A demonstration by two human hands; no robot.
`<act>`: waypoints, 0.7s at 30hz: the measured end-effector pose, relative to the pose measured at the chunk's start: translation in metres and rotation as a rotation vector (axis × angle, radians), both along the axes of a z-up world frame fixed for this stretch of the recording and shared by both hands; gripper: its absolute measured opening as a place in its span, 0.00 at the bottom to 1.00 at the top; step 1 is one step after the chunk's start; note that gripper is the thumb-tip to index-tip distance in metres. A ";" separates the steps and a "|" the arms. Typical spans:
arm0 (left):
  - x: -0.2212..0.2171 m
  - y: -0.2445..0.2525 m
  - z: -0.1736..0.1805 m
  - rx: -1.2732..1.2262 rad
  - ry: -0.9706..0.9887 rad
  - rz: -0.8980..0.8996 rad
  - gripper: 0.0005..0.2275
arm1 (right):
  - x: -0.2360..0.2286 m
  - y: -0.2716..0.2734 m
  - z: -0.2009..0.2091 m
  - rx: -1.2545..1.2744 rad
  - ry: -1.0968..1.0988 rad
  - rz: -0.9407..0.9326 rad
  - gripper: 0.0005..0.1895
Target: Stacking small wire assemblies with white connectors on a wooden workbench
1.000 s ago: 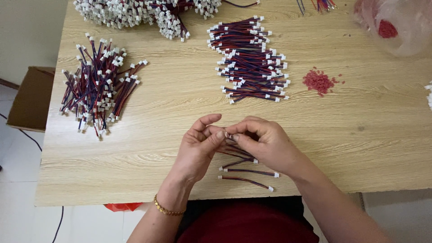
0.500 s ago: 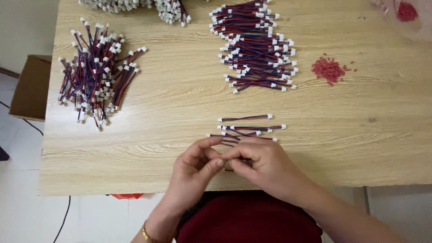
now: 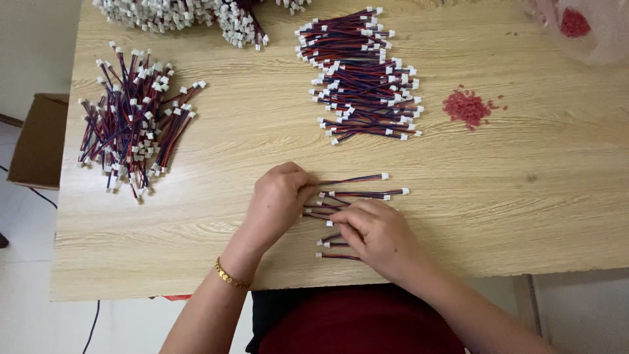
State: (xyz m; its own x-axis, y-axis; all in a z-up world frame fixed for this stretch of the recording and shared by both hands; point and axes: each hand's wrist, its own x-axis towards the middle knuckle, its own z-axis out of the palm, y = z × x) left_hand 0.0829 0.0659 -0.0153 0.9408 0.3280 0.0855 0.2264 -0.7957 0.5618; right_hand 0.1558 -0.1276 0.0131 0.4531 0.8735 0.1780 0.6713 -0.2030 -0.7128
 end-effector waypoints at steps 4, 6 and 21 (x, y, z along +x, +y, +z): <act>0.003 0.005 -0.006 -0.047 0.009 -0.001 0.04 | 0.004 -0.003 -0.004 0.004 -0.005 -0.036 0.05; 0.005 0.006 -0.006 -0.034 0.034 -0.019 0.03 | 0.008 -0.005 -0.008 -0.001 -0.003 -0.037 0.05; 0.013 0.007 0.024 -0.059 0.226 -0.149 0.08 | 0.021 -0.010 -0.010 0.114 -0.097 0.016 0.05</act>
